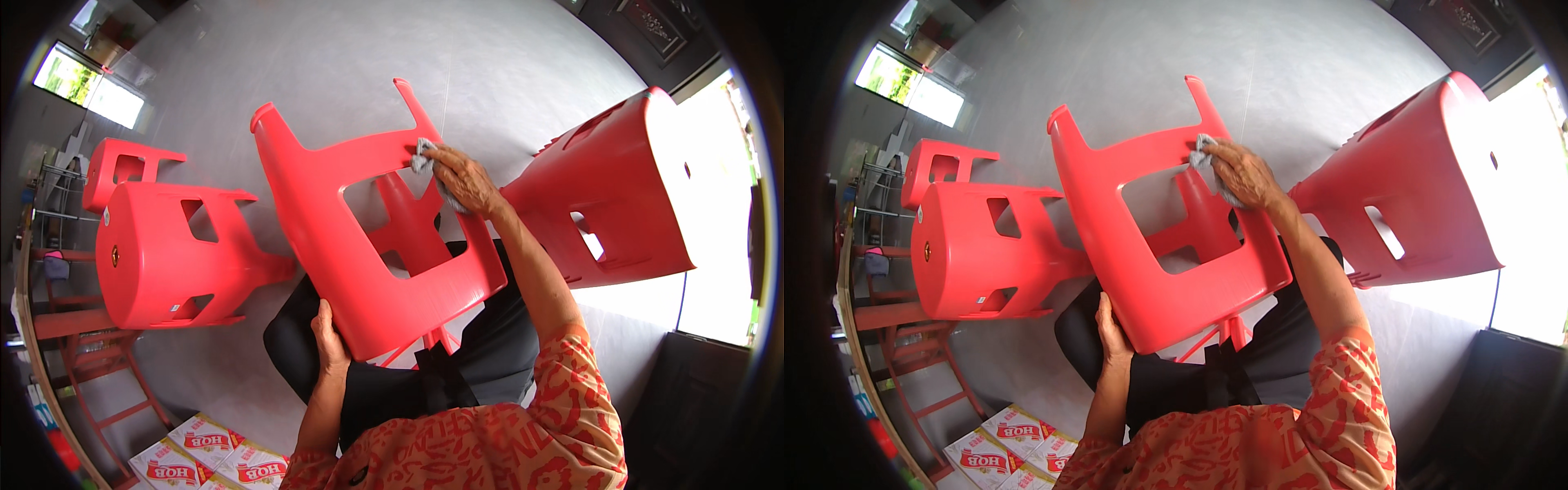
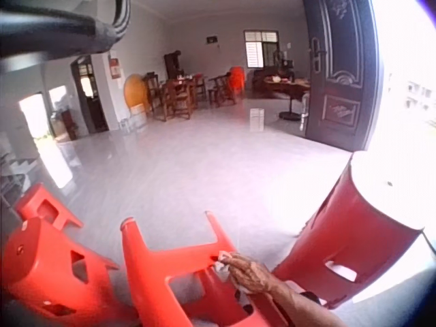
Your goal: The person sits on the floor and wipes a red plastic stool with a cloth. They clean the underside, legs, and seat of the stool, turning it over to access different surfaces. The person then moves the stool to the side and repeats the cleaning process on a second red plastic stool.
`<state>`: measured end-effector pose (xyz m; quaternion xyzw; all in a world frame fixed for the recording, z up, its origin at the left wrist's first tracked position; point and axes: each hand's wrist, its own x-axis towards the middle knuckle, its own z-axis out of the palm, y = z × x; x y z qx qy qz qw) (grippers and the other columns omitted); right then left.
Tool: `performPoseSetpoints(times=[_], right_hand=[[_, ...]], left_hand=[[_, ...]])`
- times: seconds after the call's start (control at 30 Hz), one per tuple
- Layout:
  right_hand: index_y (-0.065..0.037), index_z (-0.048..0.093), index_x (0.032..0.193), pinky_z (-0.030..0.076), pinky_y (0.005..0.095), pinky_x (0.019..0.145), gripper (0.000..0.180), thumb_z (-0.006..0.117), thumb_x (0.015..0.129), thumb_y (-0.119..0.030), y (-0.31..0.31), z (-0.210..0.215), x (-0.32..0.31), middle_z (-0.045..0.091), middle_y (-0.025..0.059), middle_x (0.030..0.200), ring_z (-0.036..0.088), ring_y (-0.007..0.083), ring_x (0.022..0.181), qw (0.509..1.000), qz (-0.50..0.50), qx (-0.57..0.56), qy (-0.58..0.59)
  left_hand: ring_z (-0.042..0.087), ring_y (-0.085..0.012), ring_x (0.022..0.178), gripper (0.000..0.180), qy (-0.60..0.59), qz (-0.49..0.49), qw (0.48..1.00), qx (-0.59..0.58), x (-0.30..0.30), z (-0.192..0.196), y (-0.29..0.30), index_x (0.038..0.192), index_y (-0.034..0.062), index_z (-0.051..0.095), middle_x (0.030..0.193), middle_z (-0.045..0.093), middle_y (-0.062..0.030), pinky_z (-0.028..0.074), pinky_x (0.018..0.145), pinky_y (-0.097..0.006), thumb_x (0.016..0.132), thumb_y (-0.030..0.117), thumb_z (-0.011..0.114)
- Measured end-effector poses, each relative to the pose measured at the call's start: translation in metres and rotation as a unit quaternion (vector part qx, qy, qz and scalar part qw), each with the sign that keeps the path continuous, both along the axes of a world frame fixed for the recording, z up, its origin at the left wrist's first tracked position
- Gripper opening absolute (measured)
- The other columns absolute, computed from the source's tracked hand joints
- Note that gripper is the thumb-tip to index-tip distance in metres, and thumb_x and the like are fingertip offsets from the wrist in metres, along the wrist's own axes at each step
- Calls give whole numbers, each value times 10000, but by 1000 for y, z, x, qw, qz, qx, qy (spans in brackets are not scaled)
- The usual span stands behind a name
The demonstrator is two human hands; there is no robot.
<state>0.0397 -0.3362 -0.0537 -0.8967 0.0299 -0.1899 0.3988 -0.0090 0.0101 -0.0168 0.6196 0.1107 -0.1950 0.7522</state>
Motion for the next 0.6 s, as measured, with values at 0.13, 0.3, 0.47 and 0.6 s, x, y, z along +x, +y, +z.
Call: performPoseSetpoints(times=[0.13, 0.3, 0.47, 0.6], right_hand=[[-120, 549, 1240, 465, 431, 930, 310, 460, 958, -217, -16, -21, 46, 570, 145, 1249, 552, 352, 1117, 997, -18, -79, 0], [-85, 533, 1147, 474, 420, 917, 237, 441, 949, -178, -24, -35, 63, 504, 117, 1325, 553, 323, 1113, 985, 0, -171, -7], [-44, 514, 1119, 463, 416, 855, 243, 393, 968, -191, -31, -41, 23, 540, 192, 1232, 569, 394, 991, 996, 8, -54, 76], [1, 490, 1149, 442, 427, 825, 323, 410, 967, -253, -19, -21, -42, 559, 244, 1156, 565, 425, 950, 977, 22, 112, 182]], left_hand=[[590, -127, 939, 473, 1, -32, 999, -22, -2, -5, 7, 1153, 2, 577, 1057, 624, -48, 474, 808, -278, 1013, 422, 409], [603, -127, 962, 460, 1, -34, 998, -44, -3, -11, 13, 1179, -2, 570, 1095, 626, -55, 483, 817, -280, 1017, 399, 413], [597, -137, 982, 489, -10, -34, 999, -31, -3, -17, 12, 1182, -20, 574, 1113, 625, -69, 481, 835, -289, 1002, 416, 447], [568, -125, 932, 490, -6, 3, 1000, -25, -2, -7, 3, 1065, -52, 602, 1037, 627, -63, 445, 848, -282, 984, 418, 492]])
